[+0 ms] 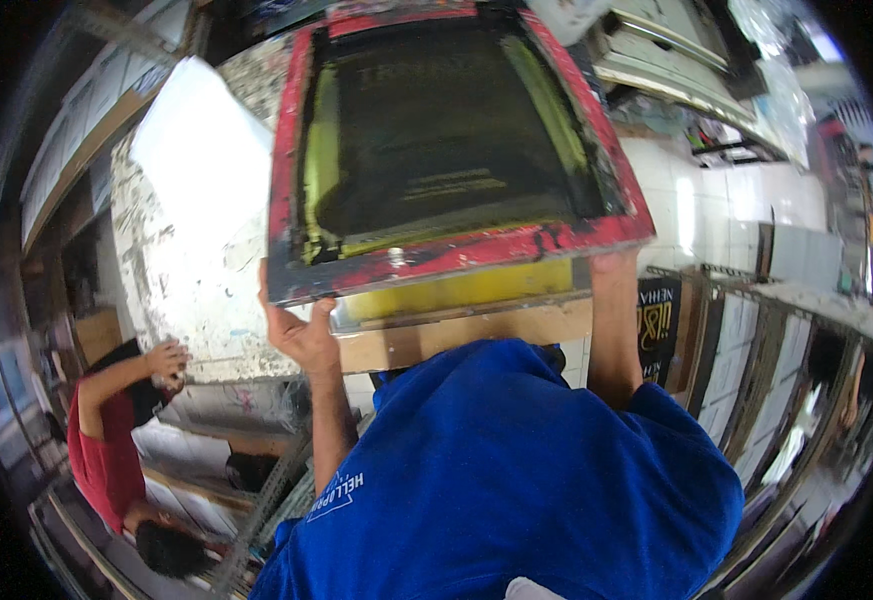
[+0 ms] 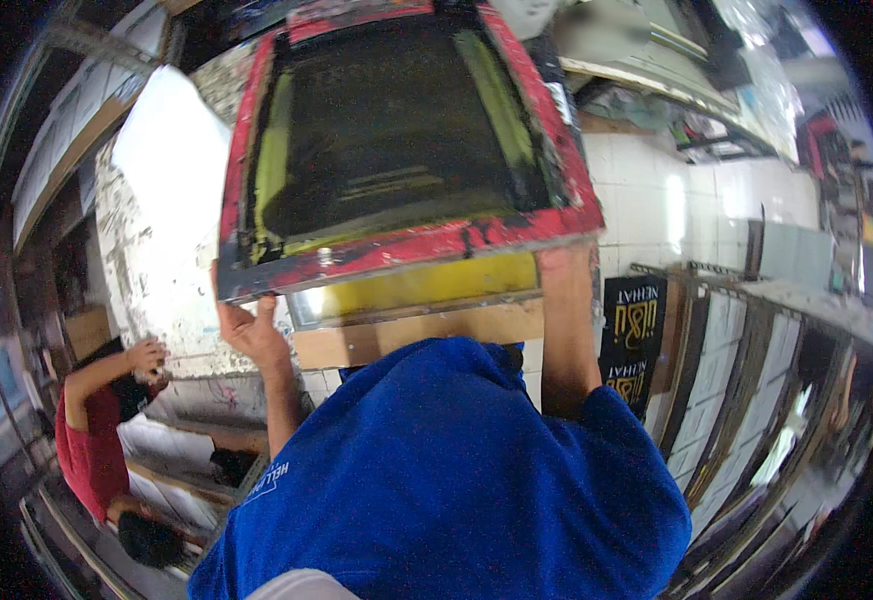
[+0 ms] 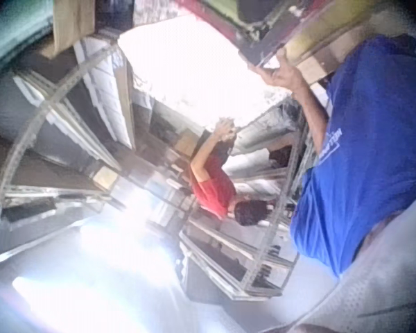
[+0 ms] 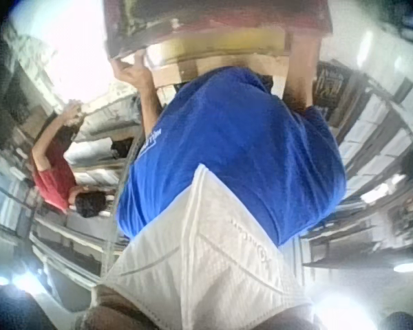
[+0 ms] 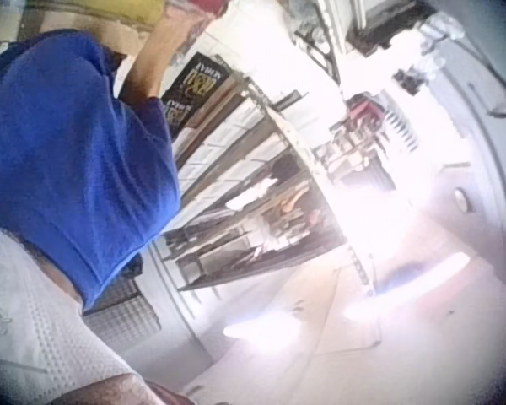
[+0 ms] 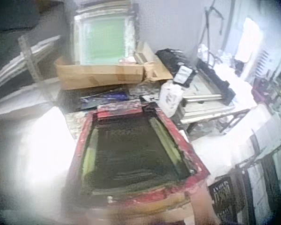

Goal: The person performs a series of screen prints on white paper by placing a sheet on the press, lowering the screen, and using a squeegee to apply ink, then lifting the screen to remove the printed sheet.

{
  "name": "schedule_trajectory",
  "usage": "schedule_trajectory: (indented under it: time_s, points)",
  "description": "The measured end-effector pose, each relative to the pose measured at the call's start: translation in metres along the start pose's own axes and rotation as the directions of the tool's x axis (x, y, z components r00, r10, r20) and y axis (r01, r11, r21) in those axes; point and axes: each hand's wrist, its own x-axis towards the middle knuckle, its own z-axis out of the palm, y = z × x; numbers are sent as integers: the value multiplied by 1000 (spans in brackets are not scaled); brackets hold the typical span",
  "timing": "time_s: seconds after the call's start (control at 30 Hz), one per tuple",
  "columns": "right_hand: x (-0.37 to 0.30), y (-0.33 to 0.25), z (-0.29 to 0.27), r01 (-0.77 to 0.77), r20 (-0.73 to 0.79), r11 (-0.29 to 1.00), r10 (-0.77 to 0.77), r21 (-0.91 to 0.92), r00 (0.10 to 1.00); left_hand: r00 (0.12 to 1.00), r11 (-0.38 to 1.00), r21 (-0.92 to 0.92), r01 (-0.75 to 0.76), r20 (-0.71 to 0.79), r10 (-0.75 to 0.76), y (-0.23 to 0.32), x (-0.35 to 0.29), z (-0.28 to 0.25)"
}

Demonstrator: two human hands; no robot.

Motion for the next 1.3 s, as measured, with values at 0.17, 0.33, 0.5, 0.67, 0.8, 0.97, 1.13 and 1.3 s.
schedule_trajectory:
  time_s: [0.17,0.33,0.5,0.67,0.8,0.97,1.13,1.3]
  points:
    - [31,-40,-125,304,307,-75,-418,-950,855,999,997,-63,-32,-12,31,26,29,12]
    - [31,-11,-75,-126,85,-504,-373,-854,924,991,990,-61,-130,-30,128,52,54,27]
    - [35,13,-90,-64,268,-598,-449,-799,852,984,985,2,-175,-37,175,57,68,23]
    - [19,-20,-56,73,215,-339,-402,-938,890,976,979,-2,-205,-83,204,61,77,25]
    - [5,-56,-42,114,299,-511,-296,-852,907,972,976,-9,-216,-100,214,68,84,31]
    - [-16,-57,-12,64,190,-540,-181,-839,965,966,964,99,-247,-57,253,69,88,27]
    - [-31,-17,-45,251,349,-500,-112,-829,930,973,977,-40,-212,-99,207,71,83,36]
    - [15,-22,-87,414,499,-501,-42,-760,866,978,978,-62,-197,-80,192,65,83,33]
